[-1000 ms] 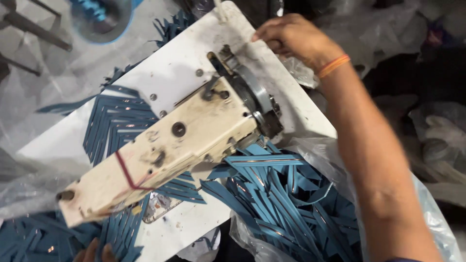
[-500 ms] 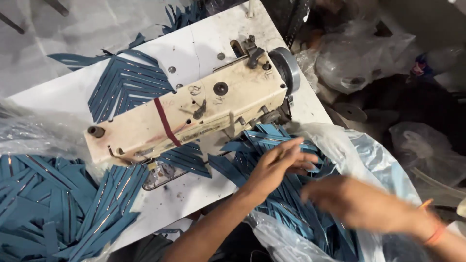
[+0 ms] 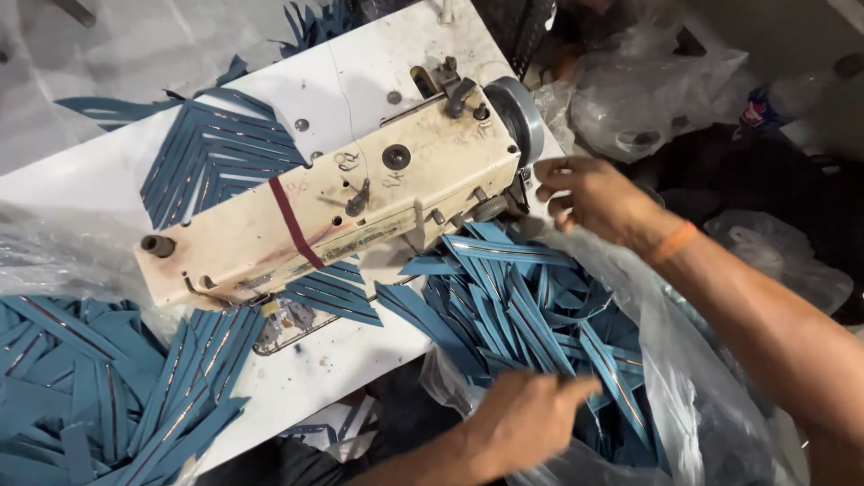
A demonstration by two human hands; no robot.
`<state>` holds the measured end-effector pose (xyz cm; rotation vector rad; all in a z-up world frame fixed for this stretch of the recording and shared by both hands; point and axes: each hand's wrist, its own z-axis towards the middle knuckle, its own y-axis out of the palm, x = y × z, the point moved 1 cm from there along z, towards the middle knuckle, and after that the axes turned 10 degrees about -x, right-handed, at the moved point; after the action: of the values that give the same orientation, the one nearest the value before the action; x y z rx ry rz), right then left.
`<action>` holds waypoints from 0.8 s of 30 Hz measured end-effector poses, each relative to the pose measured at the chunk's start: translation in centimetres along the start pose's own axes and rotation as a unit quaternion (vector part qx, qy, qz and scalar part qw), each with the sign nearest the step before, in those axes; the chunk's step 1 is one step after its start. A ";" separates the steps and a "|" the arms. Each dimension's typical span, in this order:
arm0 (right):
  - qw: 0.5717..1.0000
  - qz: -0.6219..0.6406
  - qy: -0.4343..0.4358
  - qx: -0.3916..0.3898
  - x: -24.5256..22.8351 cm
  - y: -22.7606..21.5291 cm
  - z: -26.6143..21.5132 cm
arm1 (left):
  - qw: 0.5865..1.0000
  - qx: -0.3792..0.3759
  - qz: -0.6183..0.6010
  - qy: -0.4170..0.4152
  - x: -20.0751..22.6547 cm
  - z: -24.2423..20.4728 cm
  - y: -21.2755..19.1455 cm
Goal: Stitching together fabric or synthetic strips to create shoe components using an industrial sewing machine.
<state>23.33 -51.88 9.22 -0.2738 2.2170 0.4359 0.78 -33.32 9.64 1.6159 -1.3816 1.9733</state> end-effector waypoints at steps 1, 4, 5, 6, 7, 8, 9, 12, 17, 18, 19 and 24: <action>0.998 -0.022 -0.042 0.029 -0.1 -1.6 1.5 | 0.999 -0.029 0.009 0.019 -0.4 -0.7 1.5; 0.996 -0.056 -0.006 0.072 1.4 -4.2 4.9 | 0.994 -0.098 -0.008 0.047 0.2 -1.3 1.1; 0.996 -0.055 -0.006 0.072 1.9 -4.7 5.8 | 0.994 -0.098 -0.008 0.047 -0.3 -1.5 1.1; 0.993 -0.072 -0.017 0.088 2.5 -5.3 6.4 | 0.994 -0.094 -0.017 0.049 -0.7 -1.8 1.3; 0.990 -0.089 -0.029 0.104 3.2 -5.8 7.1 | 0.994 -0.091 -0.027 0.052 -1.2 -2.0 1.5; 0.990 -0.089 -0.026 0.104 3.5 -5.9 7.2 | 0.994 -0.091 -0.030 0.051 -1.2 -2.1 1.4; 0.990 -0.084 -0.033 0.107 3.7 -5.9 7.3 | 0.995 -0.081 -0.037 0.050 -1.2 -2.2 1.3; 0.986 -0.107 -0.017 0.123 4.0 -6.1 6.4 | 0.993 -0.100 -0.044 0.033 -1.7 -2.3 1.1; 0.970 -0.187 -0.036 0.149 2.8 -4.9 3.7 | 0.986 -0.152 -0.058 0.026 -1.9 -2.1 2.0; 0.967 -0.202 -0.063 0.140 2.2 -4.2 3.6 | 0.987 -0.146 -0.047 0.056 -2.1 -2.1 2.2; 0.963 -0.217 -0.090 0.131 1.5 -3.5 3.4 | 0.986 -0.141 -0.037 0.086 -2.3 -2.1 2.4; 0.920 -0.342 0.006 0.193 1.7 -3.9 5.0 | 0.982 -0.172 -0.044 0.065 -1.4 -1.6 0.6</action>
<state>27.09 -53.57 4.08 -0.7936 1.9980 -0.3801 -0.14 -31.83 8.22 1.3433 -1.4755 1.6478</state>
